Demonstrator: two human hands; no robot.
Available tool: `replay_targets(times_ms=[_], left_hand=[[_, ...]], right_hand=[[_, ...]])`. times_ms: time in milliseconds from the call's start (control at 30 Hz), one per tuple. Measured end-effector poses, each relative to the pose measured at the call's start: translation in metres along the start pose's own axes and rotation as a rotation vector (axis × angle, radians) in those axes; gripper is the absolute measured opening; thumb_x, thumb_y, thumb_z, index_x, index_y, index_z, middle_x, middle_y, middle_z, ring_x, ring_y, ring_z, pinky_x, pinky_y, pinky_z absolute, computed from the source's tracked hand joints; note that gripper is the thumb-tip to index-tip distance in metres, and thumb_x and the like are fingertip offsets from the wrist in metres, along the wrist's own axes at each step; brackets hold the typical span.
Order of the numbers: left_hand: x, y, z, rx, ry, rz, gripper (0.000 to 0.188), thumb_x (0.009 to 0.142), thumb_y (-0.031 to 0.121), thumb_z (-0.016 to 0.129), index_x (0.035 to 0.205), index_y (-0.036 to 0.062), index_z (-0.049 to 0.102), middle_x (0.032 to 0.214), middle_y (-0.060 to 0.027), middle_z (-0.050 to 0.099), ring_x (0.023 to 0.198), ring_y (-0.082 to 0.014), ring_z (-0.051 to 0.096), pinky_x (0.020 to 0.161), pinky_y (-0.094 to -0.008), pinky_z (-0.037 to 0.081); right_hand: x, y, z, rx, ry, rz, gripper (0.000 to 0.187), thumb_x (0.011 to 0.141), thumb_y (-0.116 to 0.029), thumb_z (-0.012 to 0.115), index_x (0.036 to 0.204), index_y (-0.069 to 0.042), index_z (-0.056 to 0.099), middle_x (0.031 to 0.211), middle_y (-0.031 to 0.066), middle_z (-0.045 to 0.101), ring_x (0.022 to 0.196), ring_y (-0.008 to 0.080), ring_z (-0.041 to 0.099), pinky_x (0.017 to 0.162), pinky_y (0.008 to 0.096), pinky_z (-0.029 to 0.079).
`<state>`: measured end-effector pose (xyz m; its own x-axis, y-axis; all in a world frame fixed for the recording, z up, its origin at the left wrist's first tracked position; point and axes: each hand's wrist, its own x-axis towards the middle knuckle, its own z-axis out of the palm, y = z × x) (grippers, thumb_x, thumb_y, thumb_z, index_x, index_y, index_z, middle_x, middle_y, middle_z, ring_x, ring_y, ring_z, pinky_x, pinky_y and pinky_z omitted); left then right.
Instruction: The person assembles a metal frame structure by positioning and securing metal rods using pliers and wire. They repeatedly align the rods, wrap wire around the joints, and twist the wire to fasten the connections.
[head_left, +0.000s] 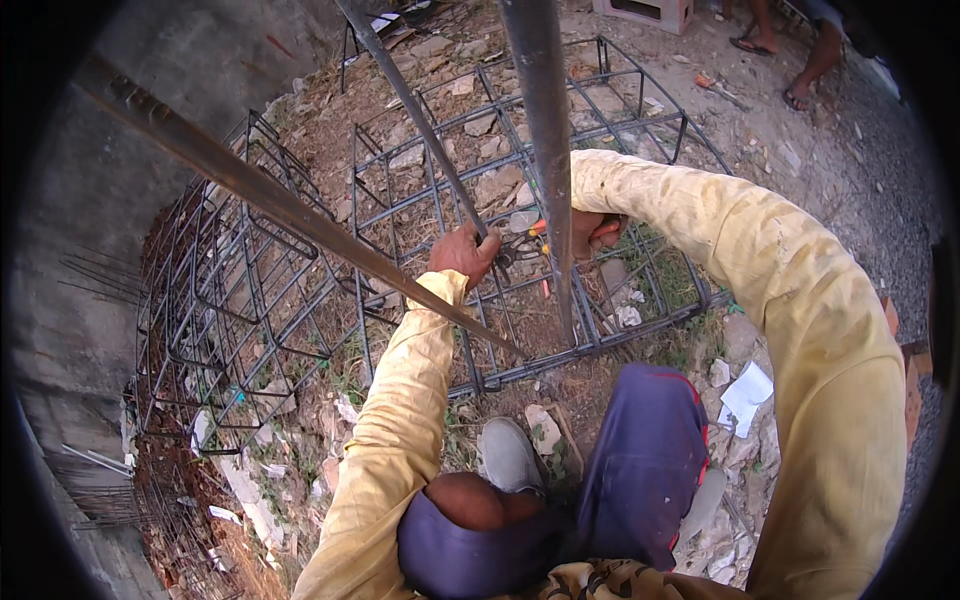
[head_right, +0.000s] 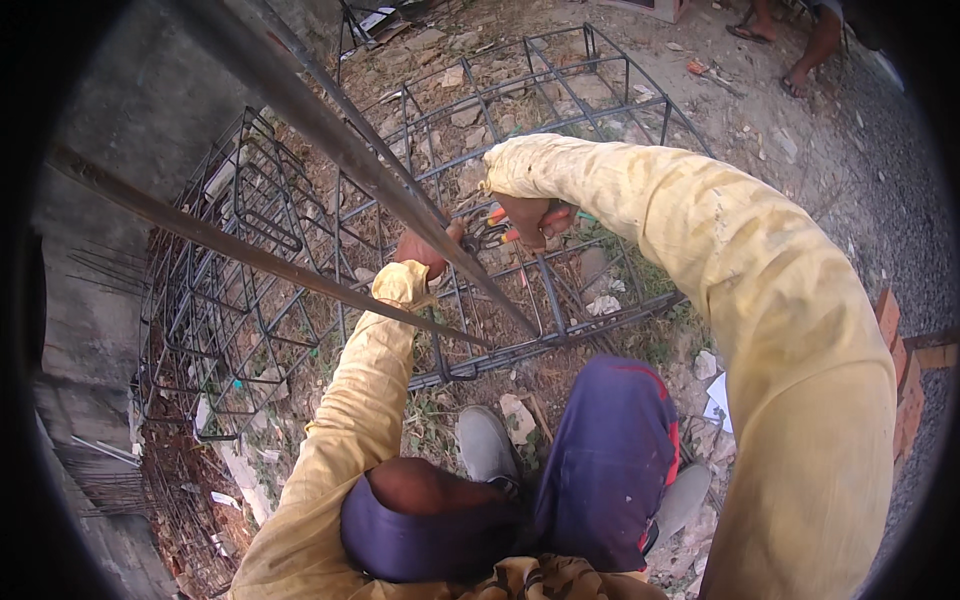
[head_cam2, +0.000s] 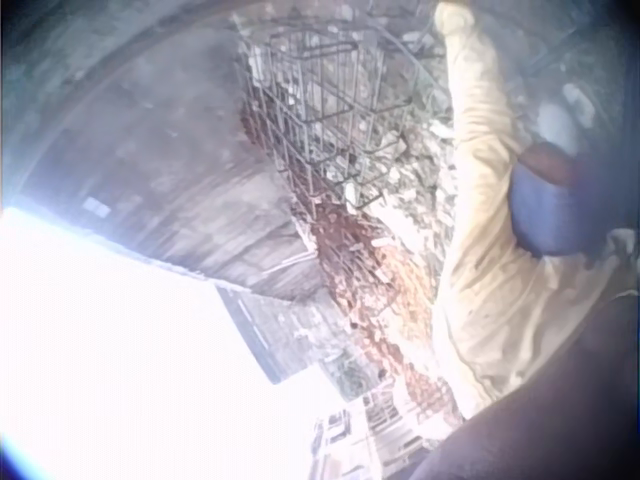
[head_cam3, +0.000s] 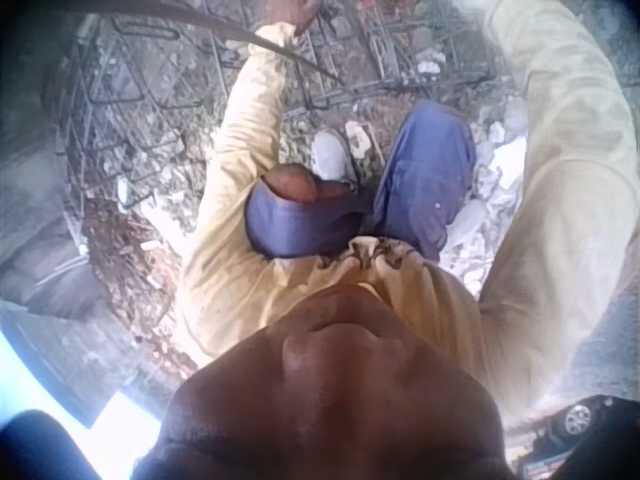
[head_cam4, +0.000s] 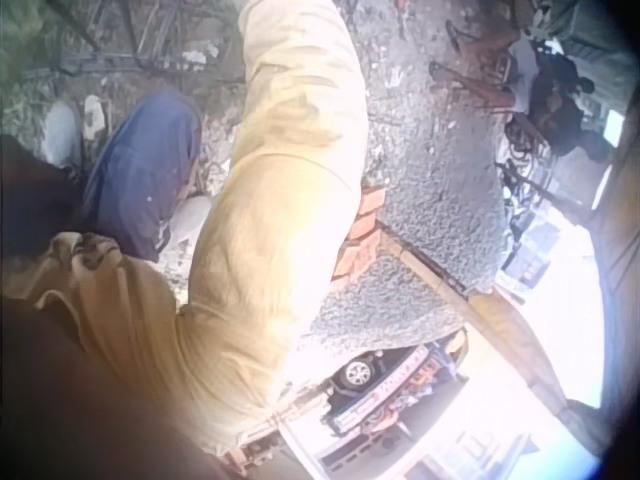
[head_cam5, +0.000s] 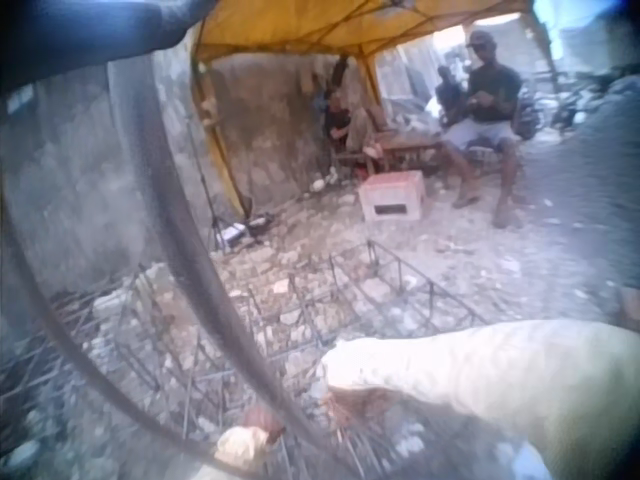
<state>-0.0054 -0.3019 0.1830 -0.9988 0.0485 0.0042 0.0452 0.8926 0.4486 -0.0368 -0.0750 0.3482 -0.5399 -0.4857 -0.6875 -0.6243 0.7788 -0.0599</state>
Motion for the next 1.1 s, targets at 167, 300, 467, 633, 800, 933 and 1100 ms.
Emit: replay_targets(times_ms=[167,300,467,633,800,933,1100], left_hand=[[0.008,-0.010,0.014,0.019,0.014,0.081,0.051,0.088,0.051,0.050,0.105,0.0063,0.068,0.083,-0.0303,0.066,0.087,-0.0485,0.064,0.082,-0.0535,0.049],[0.003,-0.028,0.010,0.087,0.033,0.074,0.052,0.088,0.051,0.050,0.106,0.0061,0.068,0.083,-0.0305,0.066,0.088,-0.0490,0.064,0.082,-0.0539,0.049],[0.000,0.003,0.001,0.021,0.014,0.000,0.052,0.088,0.051,0.050,0.106,0.0056,0.068,0.084,-0.0305,0.066,0.087,-0.0487,0.064,0.083,-0.0538,0.049],[-0.001,-0.003,0.002,-0.016,0.022,0.032,0.052,0.087,0.051,0.050,0.103,0.0050,0.069,0.086,-0.0297,0.067,0.088,-0.0472,0.065,0.084,-0.0524,0.049],[-0.005,0.005,-0.005,-0.011,0.020,0.004,0.052,0.086,0.051,0.052,0.100,0.0037,0.068,0.085,-0.0286,0.067,0.088,-0.0461,0.065,0.083,-0.0514,0.049],[-0.006,0.006,-0.004,0.000,0.019,-0.002,0.051,0.086,0.050,0.052,0.100,0.0043,0.068,0.081,-0.0282,0.066,0.085,-0.0468,0.065,0.081,-0.0518,0.049],[-0.004,0.000,-0.005,0.061,0.015,0.012,0.051,0.086,0.051,0.052,0.103,0.0054,0.068,0.080,-0.0279,0.067,0.085,-0.0468,0.065,0.081,-0.0519,0.049]], right_hand=[[-0.037,0.003,-0.002,0.019,0.353,-0.317,0.019,0.082,-0.021,0.070,0.085,-0.003,0.067,0.077,0.0116,0.064,0.074,0.0235,0.067,0.061,0.0412,0.054],[0.005,-0.009,0.050,-0.377,0.567,-0.204,0.034,0.082,-0.029,0.070,0.105,-0.003,0.066,0.103,0.0170,0.067,0.095,0.0303,0.069,0.076,0.0481,0.054],[0.016,0.026,0.101,-0.395,0.779,-0.268,0.040,0.088,-0.032,0.062,0.108,0.003,0.062,0.103,0.0207,0.065,0.093,0.0344,0.069,0.069,0.0493,0.055],[0.032,0.035,0.116,0.533,0.111,-0.154,0.045,0.093,-0.045,0.054,0.098,-0.001,0.060,0.076,0.0093,0.059,0.054,0.0204,0.055,0.047,0.0372,0.046],[0.024,0.041,0.134,1.545,-0.332,-0.203,0.041,0.098,-0.044,0.045,0.094,-0.004,0.056,0.073,0.0066,0.059,0.051,0.0148,0.055,0.040,0.0236,0.039],[0.037,0.035,0.097,0.598,-0.277,-0.056,0.037,0.097,-0.033,0.044,0.095,0.000,0.061,0.077,0.0103,0.064,0.060,0.0204,0.064,0.046,0.0357,0.047],[0.028,0.012,0.109,0.649,0.210,0.049,0.044,0.085,-0.042,0.066,0.072,0.001,0.064,0.065,0.0117,0.065,0.052,0.0197,0.062,0.047,0.0362,0.048]])
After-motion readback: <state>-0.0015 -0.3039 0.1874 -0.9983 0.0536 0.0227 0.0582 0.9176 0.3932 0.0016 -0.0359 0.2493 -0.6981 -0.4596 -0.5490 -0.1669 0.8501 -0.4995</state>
